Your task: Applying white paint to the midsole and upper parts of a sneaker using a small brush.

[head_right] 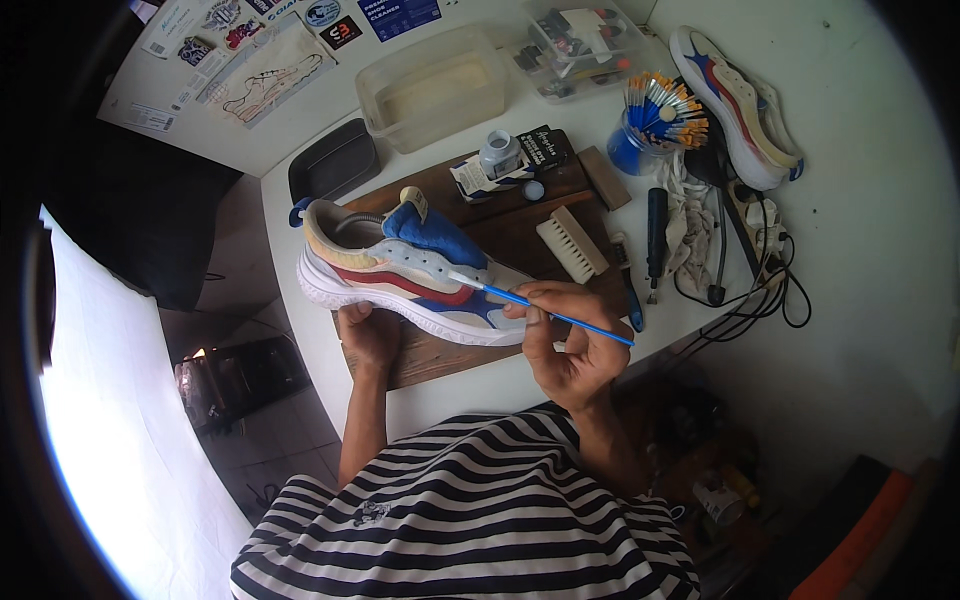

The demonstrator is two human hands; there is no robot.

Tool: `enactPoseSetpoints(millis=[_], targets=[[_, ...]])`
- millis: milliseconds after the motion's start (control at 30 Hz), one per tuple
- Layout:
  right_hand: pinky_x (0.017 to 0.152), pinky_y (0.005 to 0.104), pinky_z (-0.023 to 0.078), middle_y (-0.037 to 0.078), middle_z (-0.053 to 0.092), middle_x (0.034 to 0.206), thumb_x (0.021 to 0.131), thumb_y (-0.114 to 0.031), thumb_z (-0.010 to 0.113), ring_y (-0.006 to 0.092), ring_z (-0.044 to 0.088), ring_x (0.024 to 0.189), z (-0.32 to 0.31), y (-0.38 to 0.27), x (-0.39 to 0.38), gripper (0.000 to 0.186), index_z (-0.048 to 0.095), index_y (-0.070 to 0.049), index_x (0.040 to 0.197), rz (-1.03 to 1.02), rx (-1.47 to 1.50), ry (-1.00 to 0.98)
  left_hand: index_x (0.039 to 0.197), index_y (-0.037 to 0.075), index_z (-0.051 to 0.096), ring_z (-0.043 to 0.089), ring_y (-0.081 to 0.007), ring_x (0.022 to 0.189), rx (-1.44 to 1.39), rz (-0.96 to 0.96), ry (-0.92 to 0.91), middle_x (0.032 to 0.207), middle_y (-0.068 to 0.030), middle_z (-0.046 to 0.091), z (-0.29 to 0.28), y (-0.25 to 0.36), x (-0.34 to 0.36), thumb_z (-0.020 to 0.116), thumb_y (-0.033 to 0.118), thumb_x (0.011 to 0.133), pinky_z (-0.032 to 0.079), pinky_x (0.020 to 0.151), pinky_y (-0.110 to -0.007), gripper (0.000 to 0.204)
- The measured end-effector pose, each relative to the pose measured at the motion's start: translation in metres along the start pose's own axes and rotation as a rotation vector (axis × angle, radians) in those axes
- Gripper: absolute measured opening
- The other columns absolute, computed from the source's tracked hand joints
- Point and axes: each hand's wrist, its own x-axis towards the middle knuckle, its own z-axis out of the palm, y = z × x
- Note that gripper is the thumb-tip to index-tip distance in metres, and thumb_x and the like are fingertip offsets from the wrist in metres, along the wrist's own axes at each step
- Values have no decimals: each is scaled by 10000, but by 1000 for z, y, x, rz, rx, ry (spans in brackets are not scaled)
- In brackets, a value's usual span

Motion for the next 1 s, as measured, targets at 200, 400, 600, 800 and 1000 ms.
enactPoseSetpoints(millis=[200, 400, 600, 800, 1000], targets=[[669, 253, 601, 240, 718, 996, 901, 112, 631, 217, 754, 810, -4, 3, -1, 169, 595, 70, 1060, -20, -27, 2, 1271, -3, 579, 569, -219, 1199, 61, 44, -36, 1254, -67, 643, 17, 4, -4, 532, 126, 823, 382, 1110, -411, 468], [695, 277, 618, 243, 717, 992, 898, 92, 645, 230, 752, 834, 7, -3, 6, 173, 601, 71, 1064, -64, -40, -65, 1254, 11, 578, 562, -209, 1195, 39, 28, -65, 1226, -52, 636, 12, 3, -2, 518, 144, 851, 377, 1113, -416, 429], [743, 330, 627, 263, 686, 1024, 962, 79, 581, 237, 730, 812, -1, -3, 4, 123, 563, 87, 1084, -88, -104, -100, 1163, 32, 597, 571, -189, 1109, 95, 46, 20, 1130, -21, 634, 27, 6, -5, 506, 133, 854, 397, 1067, -403, 337], [715, 297, 627, 234, 718, 969, 891, 76, 660, 238, 745, 817, 8, -3, 9, 183, 598, 69, 1063, -140, -123, -110, 1186, 23, 589, 570, -193, 1121, 71, 51, -30, 1148, -26, 633, 23, 6, -4, 509, 120, 838, 400, 1070, -390, 369], [720, 302, 625, 241, 717, 970, 887, 76, 665, 244, 745, 802, 3, -5, 3, 184, 596, 71, 1057, -82, -115, -46, 1187, 20, 593, 571, -197, 1133, 62, 38, -23, 1163, -31, 636, 25, 6, -4, 515, 118, 829, 397, 1075, -395, 379]])
